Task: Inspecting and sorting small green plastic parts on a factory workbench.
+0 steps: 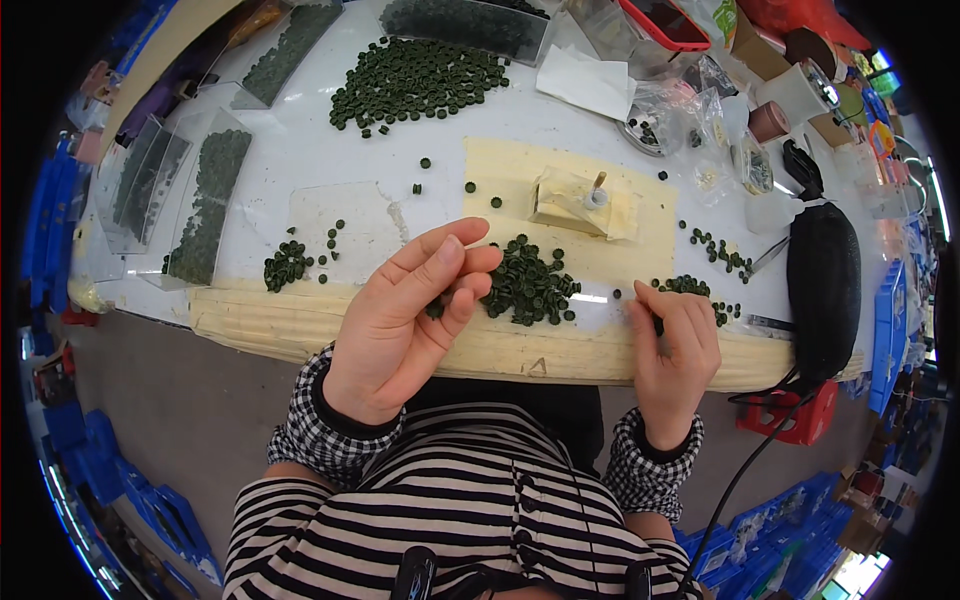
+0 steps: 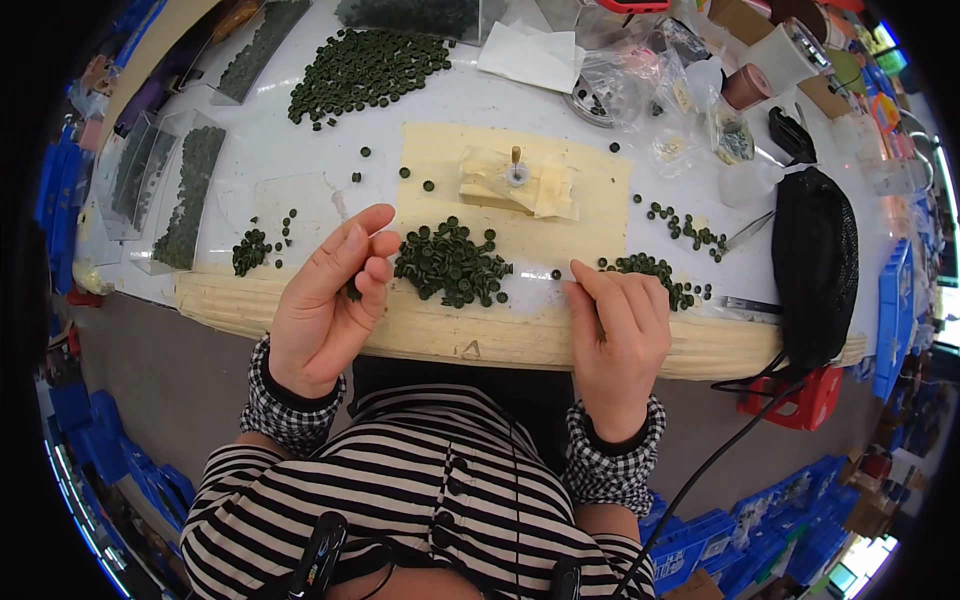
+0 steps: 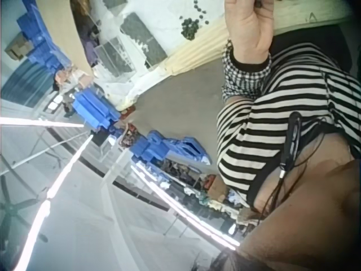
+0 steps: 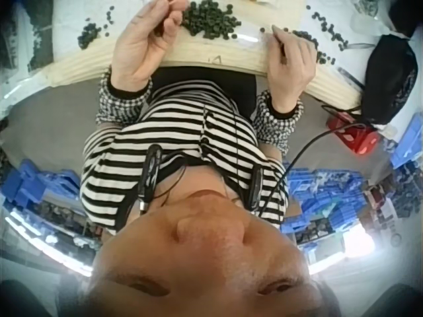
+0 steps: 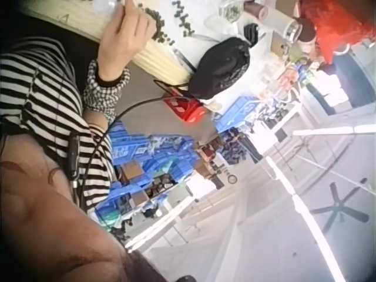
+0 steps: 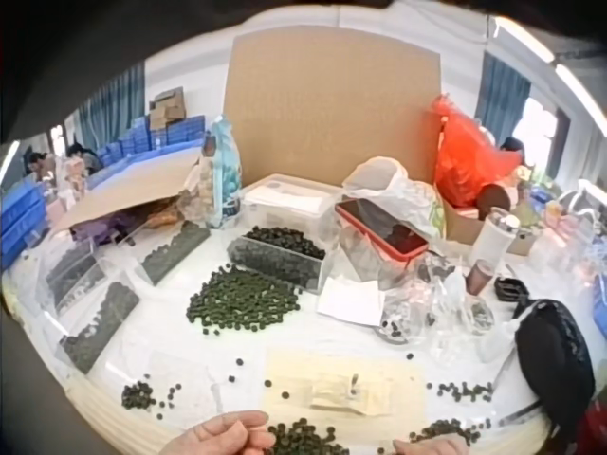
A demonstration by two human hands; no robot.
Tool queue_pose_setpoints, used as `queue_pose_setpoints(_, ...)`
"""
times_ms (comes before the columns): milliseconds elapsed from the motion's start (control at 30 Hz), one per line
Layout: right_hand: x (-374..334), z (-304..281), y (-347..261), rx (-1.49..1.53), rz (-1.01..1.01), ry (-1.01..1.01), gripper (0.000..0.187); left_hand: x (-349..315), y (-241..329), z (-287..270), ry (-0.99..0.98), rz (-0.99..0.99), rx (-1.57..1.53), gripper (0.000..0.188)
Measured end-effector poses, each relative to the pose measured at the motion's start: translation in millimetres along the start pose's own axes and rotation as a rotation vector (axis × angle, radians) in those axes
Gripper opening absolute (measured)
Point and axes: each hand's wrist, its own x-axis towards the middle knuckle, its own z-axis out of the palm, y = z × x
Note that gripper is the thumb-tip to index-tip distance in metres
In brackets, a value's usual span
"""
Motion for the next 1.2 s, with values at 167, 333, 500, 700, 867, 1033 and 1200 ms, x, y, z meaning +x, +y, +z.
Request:
queue_pose_setpoints(167, -2, -3, -6, 0.085, 0.108, 0.087, 0.017, 2, -7, 31, 0.128, -0.044, 0.094, 0.039)
queue_pose_setpoints(333, 5, -2, -31, 0.224, -0.017, 0.146, 0.020, 3, -21, 35, 0.042, -0.155, 0.098, 0.047)
queue_pose_setpoints(500, 15, -1, -48, 0.175, -0.188, 0.054, 0.026, 4, -32, 35, 0.023, -0.232, 0.073, 0.047)
queue_pose_setpoints(700, 19, 8, -53, 0.134, -0.196, -0.063, 0.025, 1, -40, 32, 0.025, -0.280, 0.114, 0.045)
queue_pose_setpoints(867, 23, 5, -52, 0.211, -0.126, -0.199, 0.018, 0, -39, 32, 0.044, -0.295, 0.096, 0.043)
queue_pose_setpoints(1033, 22, 2, -49, 0.254, -0.027, -0.137, 0.016, 1, -37, 30, 0.032, -0.192, 0.301, 0.035)
queue_pose_setpoints(1200, 17, 5, -57, 0.279, -0.083, -0.011, 0.018, 0, -37, 24, 0.124, -0.101, 0.480, 0.026)
